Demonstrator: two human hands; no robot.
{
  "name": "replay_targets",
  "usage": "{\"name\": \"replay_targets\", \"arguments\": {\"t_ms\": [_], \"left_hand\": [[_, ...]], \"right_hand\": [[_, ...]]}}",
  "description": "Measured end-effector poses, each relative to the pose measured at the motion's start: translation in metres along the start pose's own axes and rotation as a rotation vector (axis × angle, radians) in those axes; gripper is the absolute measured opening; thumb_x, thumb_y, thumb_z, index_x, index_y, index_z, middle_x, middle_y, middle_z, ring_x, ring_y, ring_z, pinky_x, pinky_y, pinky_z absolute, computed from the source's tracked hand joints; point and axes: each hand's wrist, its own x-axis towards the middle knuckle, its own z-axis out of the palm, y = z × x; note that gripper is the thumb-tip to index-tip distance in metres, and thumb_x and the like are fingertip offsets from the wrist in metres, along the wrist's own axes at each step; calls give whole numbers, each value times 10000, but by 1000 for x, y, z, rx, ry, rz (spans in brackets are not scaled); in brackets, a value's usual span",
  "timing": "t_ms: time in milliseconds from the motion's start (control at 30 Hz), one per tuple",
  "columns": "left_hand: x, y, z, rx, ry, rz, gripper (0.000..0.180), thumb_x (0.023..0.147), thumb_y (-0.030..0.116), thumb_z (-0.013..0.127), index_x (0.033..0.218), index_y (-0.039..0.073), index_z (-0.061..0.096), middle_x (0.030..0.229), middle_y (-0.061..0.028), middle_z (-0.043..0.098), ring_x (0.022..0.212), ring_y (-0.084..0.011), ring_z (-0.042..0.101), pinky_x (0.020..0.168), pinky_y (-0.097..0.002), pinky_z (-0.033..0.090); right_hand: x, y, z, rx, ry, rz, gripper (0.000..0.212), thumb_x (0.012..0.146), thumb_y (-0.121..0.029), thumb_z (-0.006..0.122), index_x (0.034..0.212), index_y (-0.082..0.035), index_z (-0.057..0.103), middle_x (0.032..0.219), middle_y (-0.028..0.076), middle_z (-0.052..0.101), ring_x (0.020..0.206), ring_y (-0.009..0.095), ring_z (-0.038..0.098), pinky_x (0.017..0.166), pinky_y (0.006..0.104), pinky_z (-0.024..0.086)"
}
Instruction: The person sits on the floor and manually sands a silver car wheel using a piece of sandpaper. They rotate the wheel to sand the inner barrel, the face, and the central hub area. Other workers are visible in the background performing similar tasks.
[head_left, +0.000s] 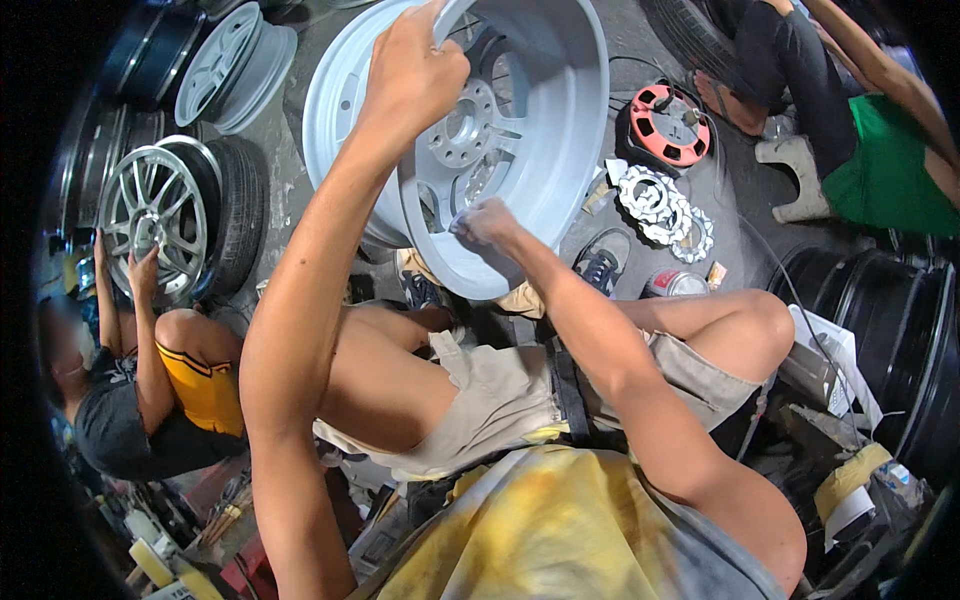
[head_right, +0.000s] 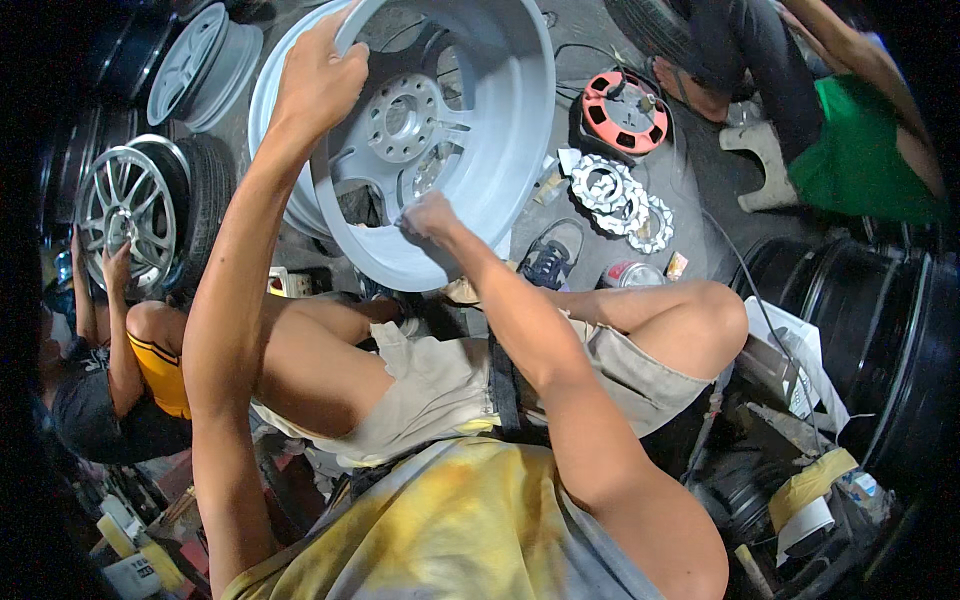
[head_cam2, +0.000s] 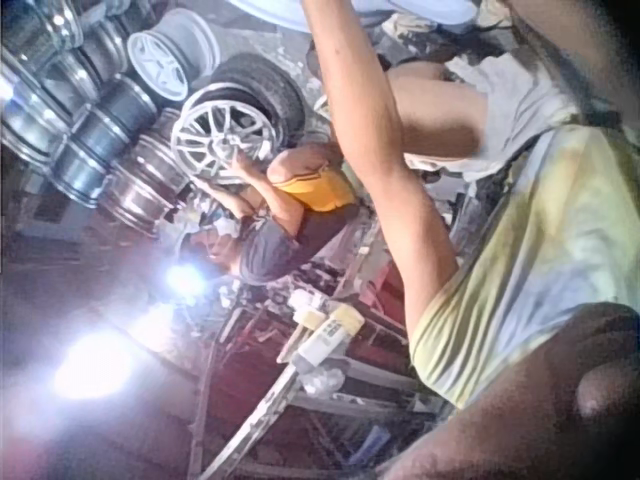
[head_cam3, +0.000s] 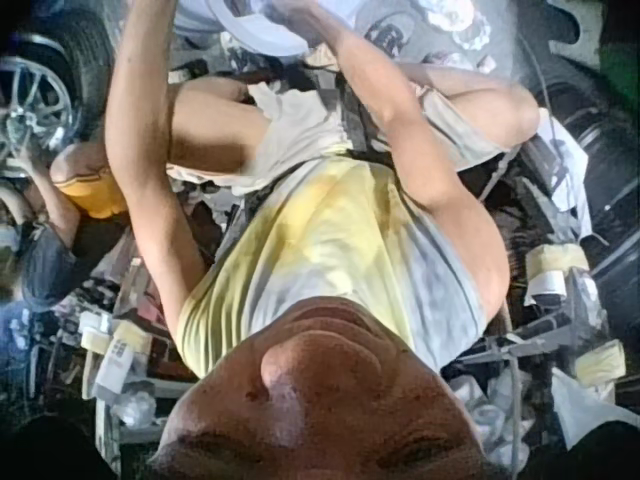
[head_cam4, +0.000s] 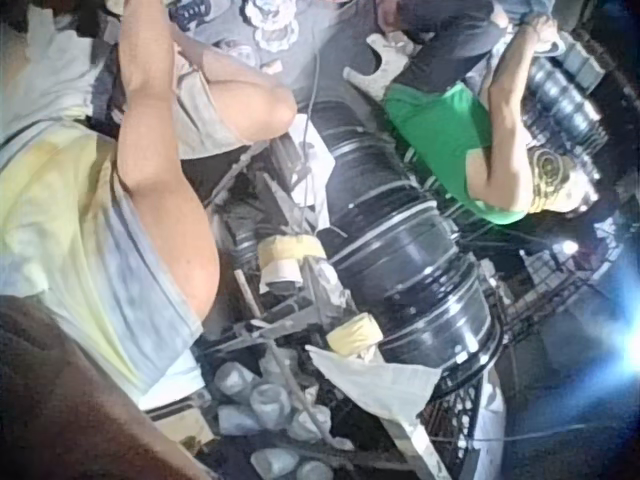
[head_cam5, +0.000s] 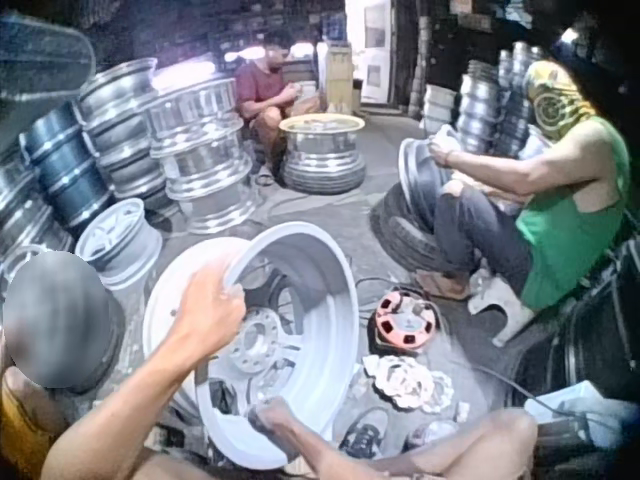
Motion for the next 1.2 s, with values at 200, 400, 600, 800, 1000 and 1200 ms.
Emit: {"name": "replay_targets", "arguments": {"t_ms": [200,400,600,800,1000,1200], "left_hand": [[6,9,6,92,-110,-117,499,883,157,604,1374,68,614,963,-219,712,834,-289,680,830,-390,524],[1,-13,-10,117,-117,-168,555,845,146,586,1398,109,611,836,-169,685,719,-250,632,775,-381,516],[19,14,30,36,-70,-14,561,837,141,583,1396,102,612,780,-153,666,697,-232,626,752,-380,518],[5,-18,-12,97,-99,-114,559,835,144,575,1391,99,613,795,-161,672,699,-228,619,749,-378,513],[7,-11,-2,58,-54,-42,560,833,142,570,1390,98,615,819,-166,674,682,-241,598,748,-382,506],[13,-26,3,135,-51,-12,549,836,141,573,1381,96,622,831,-179,676,691,-247,607,749,-383,510]], "right_hand": [[37,-15,48,184,361,115,174,892,-113,611,824,1,724,839,143,722,690,170,684,583,317,533],[6,-18,10,891,23,41,264,950,-31,538,733,-40,688,715,98,674,550,149,617,456,315,460],[83,7,41,427,445,211,114,914,-10,583,872,22,684,781,123,684,626,158,637,460,300,467],[-6,-39,4,1261,-59,-44,104,966,-19,543,925,15,633,726,29,593,576,77,514,465,207,421],[21,-1,17,664,232,285,182,979,-5,494,850,-3,623,710,98,645,566,138,597,421,265,417],[39,-7,21,1135,144,132,148,982,-94,549,847,-42,579,627,61,597,510,125,554,417,277,399]]}}
